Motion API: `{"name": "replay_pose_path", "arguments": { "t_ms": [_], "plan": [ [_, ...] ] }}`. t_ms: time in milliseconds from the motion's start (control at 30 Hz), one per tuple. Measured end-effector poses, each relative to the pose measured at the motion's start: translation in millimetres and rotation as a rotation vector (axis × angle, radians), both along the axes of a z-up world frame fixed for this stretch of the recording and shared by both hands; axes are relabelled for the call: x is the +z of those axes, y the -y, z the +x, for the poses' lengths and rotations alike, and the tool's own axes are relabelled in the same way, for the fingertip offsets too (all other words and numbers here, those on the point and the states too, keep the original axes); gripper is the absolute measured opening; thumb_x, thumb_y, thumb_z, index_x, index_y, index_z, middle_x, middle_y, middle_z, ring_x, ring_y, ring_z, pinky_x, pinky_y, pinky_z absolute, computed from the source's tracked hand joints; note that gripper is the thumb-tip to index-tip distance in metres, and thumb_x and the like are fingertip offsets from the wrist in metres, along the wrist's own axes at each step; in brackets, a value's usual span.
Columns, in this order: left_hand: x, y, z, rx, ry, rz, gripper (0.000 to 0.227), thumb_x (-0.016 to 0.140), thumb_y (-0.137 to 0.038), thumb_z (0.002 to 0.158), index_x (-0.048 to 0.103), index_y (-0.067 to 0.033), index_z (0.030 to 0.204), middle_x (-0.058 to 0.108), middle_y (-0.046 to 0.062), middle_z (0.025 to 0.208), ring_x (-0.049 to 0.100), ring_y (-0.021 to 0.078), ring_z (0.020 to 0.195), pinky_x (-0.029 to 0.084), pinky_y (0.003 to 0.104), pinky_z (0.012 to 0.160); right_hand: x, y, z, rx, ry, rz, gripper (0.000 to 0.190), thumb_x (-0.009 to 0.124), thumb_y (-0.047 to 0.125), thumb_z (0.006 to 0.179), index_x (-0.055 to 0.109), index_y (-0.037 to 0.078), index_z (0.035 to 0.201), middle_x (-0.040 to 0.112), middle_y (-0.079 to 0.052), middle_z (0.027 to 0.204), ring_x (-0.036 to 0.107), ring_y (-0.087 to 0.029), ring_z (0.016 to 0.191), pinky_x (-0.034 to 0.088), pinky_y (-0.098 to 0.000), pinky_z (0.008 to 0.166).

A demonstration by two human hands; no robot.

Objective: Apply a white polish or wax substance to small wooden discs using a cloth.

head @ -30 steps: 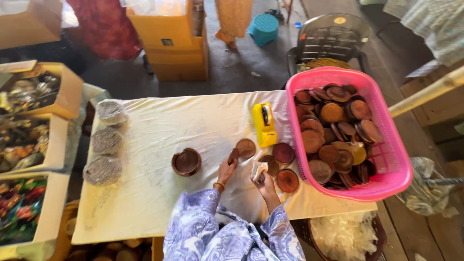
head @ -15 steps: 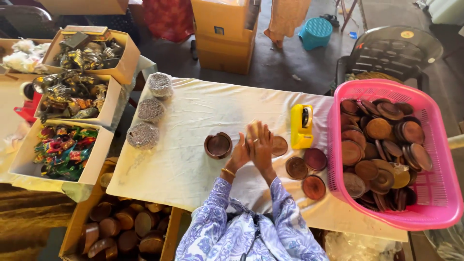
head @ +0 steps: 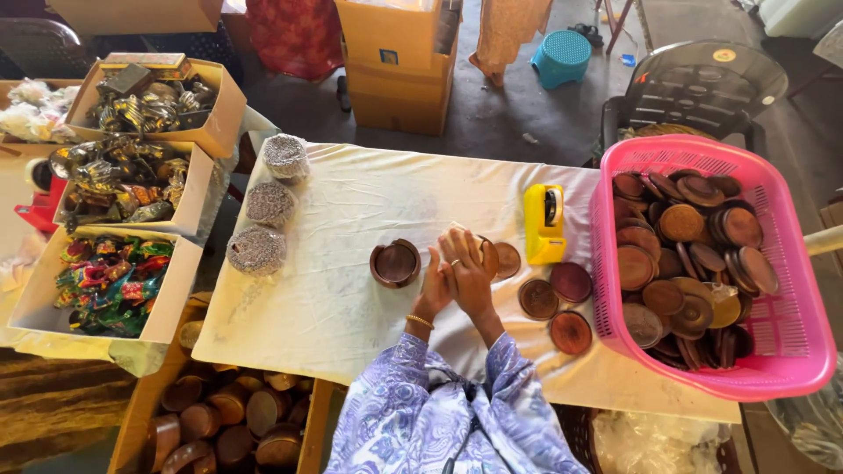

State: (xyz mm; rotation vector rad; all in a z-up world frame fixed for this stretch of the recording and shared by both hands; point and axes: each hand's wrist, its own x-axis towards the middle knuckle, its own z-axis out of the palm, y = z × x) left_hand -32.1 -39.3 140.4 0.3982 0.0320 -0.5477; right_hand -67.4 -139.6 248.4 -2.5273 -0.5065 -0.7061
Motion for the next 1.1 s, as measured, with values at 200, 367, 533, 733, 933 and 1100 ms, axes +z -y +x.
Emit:
{"name": "replay_pose_path", "arguments": {
  "t_ms": [200, 367, 533, 733, 933, 1100],
  "plan": [
    [11, 0, -1, 0.161, -0.098, -0.24, 0.091, 0.041, -0.079, 0.093, 0.057, -0.0047, 0.143, 0.062, 0.008, 0.143, 0.06, 0.0215, 0.128, 0.05, 0.034, 0.108, -47, 5, 4, -0.008, -0.022, 0.112, 0.056, 0.047, 0.027, 0.107, 0.044, 0.001, 0.156, 0.034, -0.021, 0.165, 0.025, -0.04, 0.155, 0.016, -0.0581, 0.124],
    [-45, -11, 7, 0.08, 0.107, 0.06, 0.083, 0.045, -0.078, 0.103, 0.057, -0.0062, 0.142, 0.065, 0.01, 0.137, 0.06, 0.0239, 0.124, 0.047, 0.039, 0.106, -37, -2, -3, 0.225, -0.09, 0.141, 0.054, 0.043, 0.027, 0.11, 0.038, 0.007, 0.16, 0.031, -0.016, 0.169, 0.026, -0.038, 0.158, 0.016, -0.0548, 0.126],
    [-21, -11, 2, -0.163, -0.077, -0.235, 0.09, 0.042, -0.083, 0.093, 0.056, -0.0118, 0.146, 0.064, 0.005, 0.138, 0.061, 0.0215, 0.124, 0.048, 0.041, 0.109, -43, 4, 13, -0.089, -0.085, 0.068, 0.053, 0.044, 0.028, 0.108, 0.044, 0.013, 0.158, 0.032, -0.013, 0.168, 0.028, -0.036, 0.157, 0.012, -0.056, 0.126],
    [-28, -9, 18, 0.117, -0.108, -0.047, 0.094, 0.044, -0.082, 0.091, 0.057, -0.0061, 0.145, 0.064, 0.009, 0.141, 0.062, 0.0228, 0.128, 0.049, 0.038, 0.11, -55, -8, 4, 0.104, -0.062, 0.11, 0.054, 0.04, 0.033, 0.111, 0.041, 0.01, 0.159, 0.029, -0.018, 0.169, 0.026, -0.039, 0.156, 0.016, -0.0548, 0.125],
    [-124, -10, 39, -0.367, 0.293, -0.919, 0.08, 0.019, -0.06, 0.116, 0.05, 0.0077, 0.143, 0.063, 0.017, 0.13, 0.061, 0.0292, 0.118, 0.052, 0.039, 0.104, -35, 0, 23, -0.058, -0.045, 0.01, 0.049, 0.04, 0.034, 0.109, 0.049, 0.02, 0.155, 0.036, -0.007, 0.167, 0.031, -0.032, 0.157, 0.012, -0.0549, 0.127],
    [0, -15, 17, -0.022, -0.178, -0.236, 0.093, 0.041, -0.082, 0.09, 0.049, -0.0115, 0.15, 0.062, 0.005, 0.142, 0.061, 0.0203, 0.124, 0.049, 0.039, 0.108, -56, 2, 25, -0.212, 0.002, -0.052, 0.052, 0.042, 0.031, 0.106, 0.045, 0.019, 0.157, 0.031, -0.014, 0.168, 0.021, -0.036, 0.156, 0.006, -0.0599, 0.123]
  ]
}}
